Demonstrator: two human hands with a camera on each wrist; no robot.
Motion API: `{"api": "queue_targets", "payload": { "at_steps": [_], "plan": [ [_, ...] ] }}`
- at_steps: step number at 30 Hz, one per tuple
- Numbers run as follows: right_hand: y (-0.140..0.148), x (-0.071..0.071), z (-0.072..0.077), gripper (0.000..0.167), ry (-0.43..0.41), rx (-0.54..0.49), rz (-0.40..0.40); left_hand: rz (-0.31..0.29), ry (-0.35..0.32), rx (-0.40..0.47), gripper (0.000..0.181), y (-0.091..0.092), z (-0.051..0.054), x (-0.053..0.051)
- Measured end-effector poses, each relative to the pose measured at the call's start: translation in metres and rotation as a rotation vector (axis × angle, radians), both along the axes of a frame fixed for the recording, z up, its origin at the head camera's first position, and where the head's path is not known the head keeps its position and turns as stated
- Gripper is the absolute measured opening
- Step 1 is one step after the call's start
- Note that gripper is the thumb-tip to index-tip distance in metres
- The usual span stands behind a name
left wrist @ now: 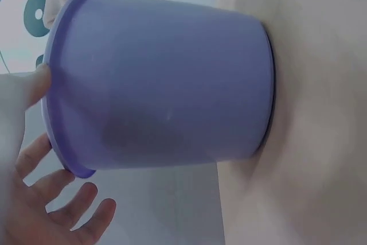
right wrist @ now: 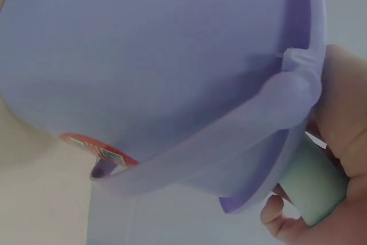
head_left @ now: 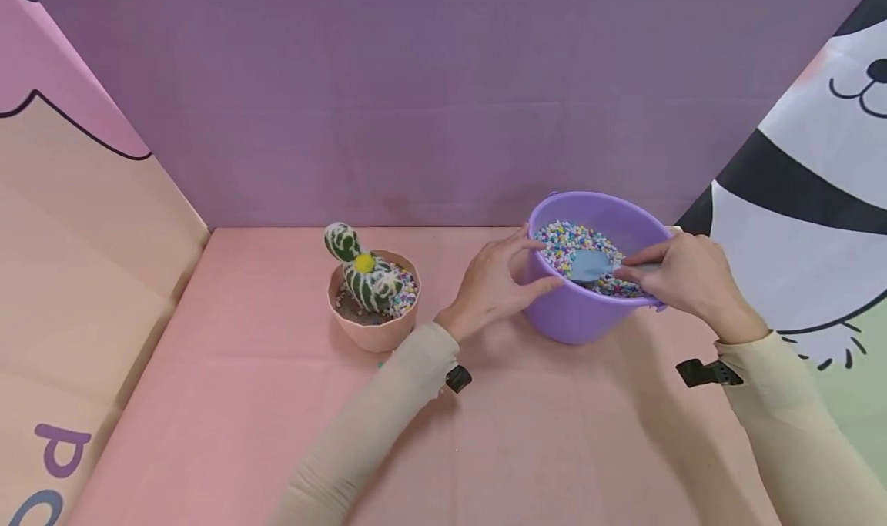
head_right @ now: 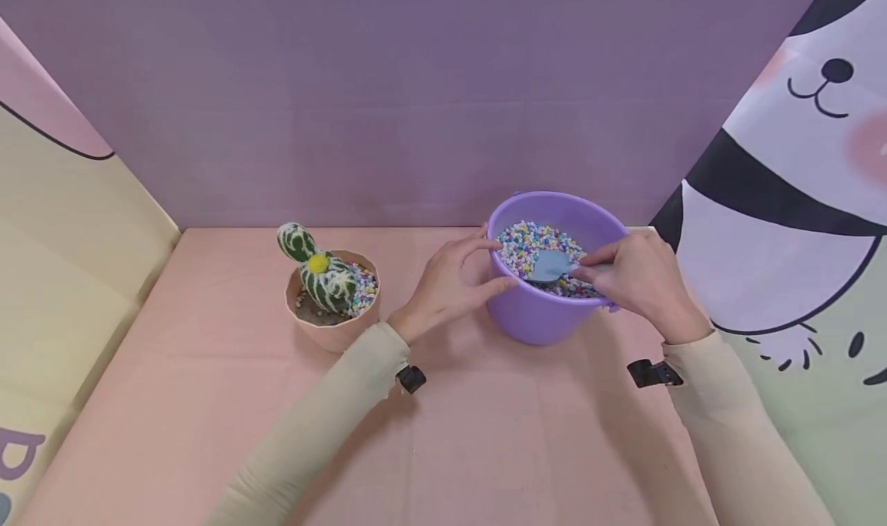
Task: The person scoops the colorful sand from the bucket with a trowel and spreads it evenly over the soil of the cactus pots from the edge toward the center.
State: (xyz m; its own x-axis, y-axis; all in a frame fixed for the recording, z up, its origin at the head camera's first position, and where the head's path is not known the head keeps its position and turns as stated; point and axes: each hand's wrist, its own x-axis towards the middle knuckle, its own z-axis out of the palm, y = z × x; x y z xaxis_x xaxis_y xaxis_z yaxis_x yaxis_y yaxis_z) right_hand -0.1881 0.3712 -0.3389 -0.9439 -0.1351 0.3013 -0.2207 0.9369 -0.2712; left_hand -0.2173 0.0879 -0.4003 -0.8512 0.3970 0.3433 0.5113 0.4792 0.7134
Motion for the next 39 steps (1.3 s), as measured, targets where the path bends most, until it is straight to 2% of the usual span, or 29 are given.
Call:
{"api": "queue_targets", "payload": {
  "at_steps": [5, 8, 16, 19, 22, 26, 30, 39],
  "plan": [
    [0.004, 0.007, 0.012, 0.02, -0.023, -0.01, -0.018, -0.007, 0.05, -0.031, 0.062, -0.001, -0.002, -0.003],
    [0.009, 0.01, 0.017, 0.023, -0.035, -0.051, -0.033, 0.0, 0.063, -0.025, 0.061, -0.003, -0.002, -0.004],
    [0.021, 0.02, 0.015, 0.036, -0.078, -0.245, -0.092, 0.004, 0.072, -0.021, 0.061, -0.004, -0.003, -0.004],
    [0.022, 0.025, 0.013, 0.038, -0.055, -0.298, -0.104, 0.01, 0.079, -0.036, 0.061, -0.004, -0.003, -0.004],
    [0.021, 0.027, 0.01, 0.035, 0.006, -0.335, -0.106, 0.019, 0.085, -0.05, 0.06, -0.005, -0.001, -0.003],
    [0.018, 0.029, 0.006, 0.03, 0.078, -0.356, -0.107, 0.018, 0.076, -0.053, 0.061, -0.006, 0.0, -0.002],
    [0.018, 0.031, 0.002, 0.029, 0.067, -0.365, -0.109, 0.006, 0.059, -0.045, 0.061, -0.005, 0.001, -0.001],
    [0.017, 0.035, 0.003, 0.03, 0.062, -0.362, -0.113, -0.013, 0.078, -0.045, 0.062, -0.003, 0.001, 0.001]
  ]
}}
